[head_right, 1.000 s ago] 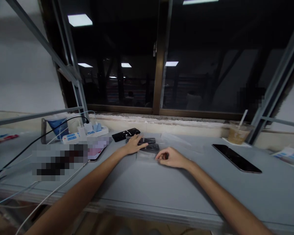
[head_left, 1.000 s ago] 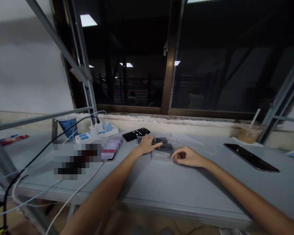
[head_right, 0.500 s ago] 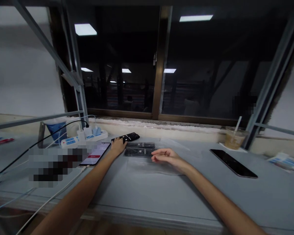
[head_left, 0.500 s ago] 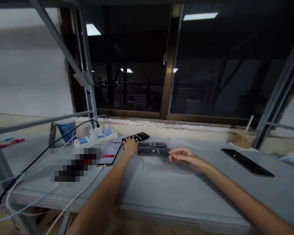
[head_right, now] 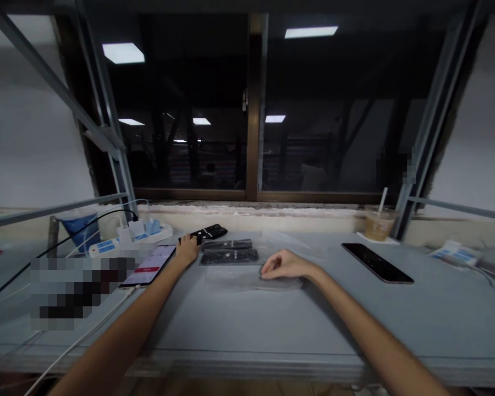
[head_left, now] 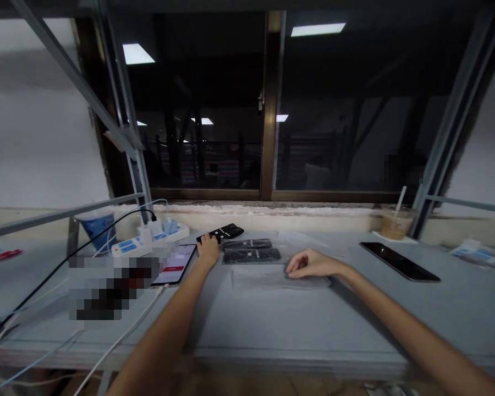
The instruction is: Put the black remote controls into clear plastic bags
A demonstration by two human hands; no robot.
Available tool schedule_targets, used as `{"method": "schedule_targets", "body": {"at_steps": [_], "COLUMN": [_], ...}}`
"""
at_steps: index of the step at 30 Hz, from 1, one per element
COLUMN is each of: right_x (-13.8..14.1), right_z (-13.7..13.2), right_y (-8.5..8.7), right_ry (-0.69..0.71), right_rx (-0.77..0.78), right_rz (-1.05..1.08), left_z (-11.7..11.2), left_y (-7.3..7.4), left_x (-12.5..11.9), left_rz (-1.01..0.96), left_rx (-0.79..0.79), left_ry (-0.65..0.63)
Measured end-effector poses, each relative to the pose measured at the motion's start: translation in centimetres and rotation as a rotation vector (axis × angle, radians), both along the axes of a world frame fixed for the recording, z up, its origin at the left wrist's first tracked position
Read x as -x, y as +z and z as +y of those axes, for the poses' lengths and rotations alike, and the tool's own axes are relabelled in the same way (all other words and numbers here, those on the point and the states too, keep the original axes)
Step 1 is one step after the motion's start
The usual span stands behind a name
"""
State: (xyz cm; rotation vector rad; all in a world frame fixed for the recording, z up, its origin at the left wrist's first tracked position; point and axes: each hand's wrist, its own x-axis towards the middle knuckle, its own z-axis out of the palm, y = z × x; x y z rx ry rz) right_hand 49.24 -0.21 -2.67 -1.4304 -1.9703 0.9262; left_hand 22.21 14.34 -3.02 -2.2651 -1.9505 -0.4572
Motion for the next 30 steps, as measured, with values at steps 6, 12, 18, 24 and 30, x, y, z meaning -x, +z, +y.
{"method": "schedule_targets", "body": {"at_steps": [6, 12, 18, 24, 30], "right_x": [0.6, 1.0, 1.8, 2.5, 2.1], "right_z": [-0.1, -0.4, -0.3, -0.2, 0.1], "right_y": [0.0, 0.4, 0.2, -0.1, 1.1], "right_ry": [0.029, 0.125, 0.164, 0.0, -0.278], "right_rx": [-0.065, -0.039, 0.001, 0.067, -0.052], "right_rz": [-0.028, 0.055, 0.113, 0.403, 0.789], "left_z": [-0.2, -0.7, -1.9, -2.9, -5.4], "left_y": [0.5, 1.4, 3.0, 3.7, 2.2], "left_x": [-0.1, -0.3, -0.5, -2.2, -5.1], "left_rz": [-0.014, -0.04, -0.187, -0.399, -0.37], "left_rx": [-0.003, -0.022, -0.34, -0.558, -0.382], "left_ry": [0.021, 0.05, 0.02, -0.317, -0.909]}}
